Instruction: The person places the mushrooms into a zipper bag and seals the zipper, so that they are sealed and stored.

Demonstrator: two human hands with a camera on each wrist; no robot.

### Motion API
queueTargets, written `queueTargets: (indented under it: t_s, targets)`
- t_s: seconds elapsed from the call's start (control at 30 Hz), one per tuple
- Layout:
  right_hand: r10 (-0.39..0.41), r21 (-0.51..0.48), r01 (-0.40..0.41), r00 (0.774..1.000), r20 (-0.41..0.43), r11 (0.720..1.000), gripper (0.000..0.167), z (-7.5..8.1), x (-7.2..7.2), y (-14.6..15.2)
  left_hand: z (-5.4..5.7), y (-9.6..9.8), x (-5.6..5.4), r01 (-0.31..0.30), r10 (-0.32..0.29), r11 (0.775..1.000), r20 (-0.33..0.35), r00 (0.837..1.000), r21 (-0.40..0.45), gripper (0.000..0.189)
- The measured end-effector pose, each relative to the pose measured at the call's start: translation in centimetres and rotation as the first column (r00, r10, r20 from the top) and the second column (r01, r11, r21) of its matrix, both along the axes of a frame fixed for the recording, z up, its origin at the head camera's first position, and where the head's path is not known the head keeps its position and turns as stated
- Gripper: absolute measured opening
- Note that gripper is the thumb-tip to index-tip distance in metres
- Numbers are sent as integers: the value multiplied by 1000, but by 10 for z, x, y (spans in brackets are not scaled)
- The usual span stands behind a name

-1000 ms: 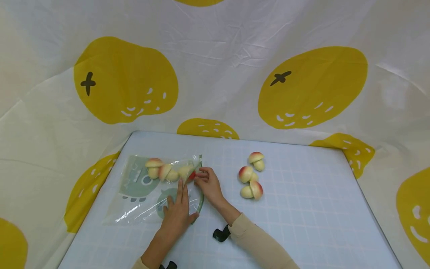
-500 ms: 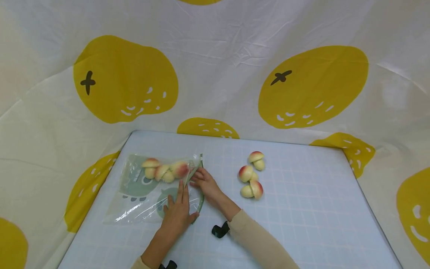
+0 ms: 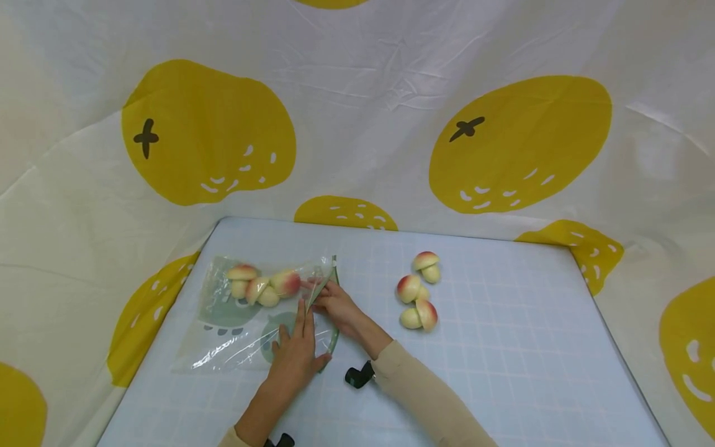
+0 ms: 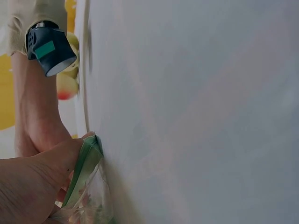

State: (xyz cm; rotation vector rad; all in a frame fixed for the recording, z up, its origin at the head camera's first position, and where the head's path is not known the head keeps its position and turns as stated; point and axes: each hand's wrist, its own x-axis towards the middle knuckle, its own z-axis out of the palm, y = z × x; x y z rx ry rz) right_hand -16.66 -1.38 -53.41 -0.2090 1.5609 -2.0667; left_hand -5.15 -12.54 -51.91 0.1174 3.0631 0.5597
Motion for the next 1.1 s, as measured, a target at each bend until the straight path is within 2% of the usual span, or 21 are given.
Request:
queueTargets:
  t_s: [0.13, 0.33, 0.6, 1.1]
  targets:
    - [-13, -5, 13, 1000, -2, 1000, 50, -1, 1, 3, 1, 1, 0, 2, -2, 1000, -9, 1000, 2, 113]
    - [-23, -12, 22, 998, -57, 1000, 53, -1, 1, 12, 1, 1, 1, 1, -1, 1000, -4, 1000, -2, 111]
    - [-27, 53, 33, 994, -104, 998, 45, 5, 8, 29, 1, 1, 1, 2, -2, 1000, 7, 1000, 2, 108]
    - [-13, 112, 41, 971, -239, 993, 48, 28, 19, 68, 1, 1, 0, -9, 9, 1000, 26, 1000, -2, 109]
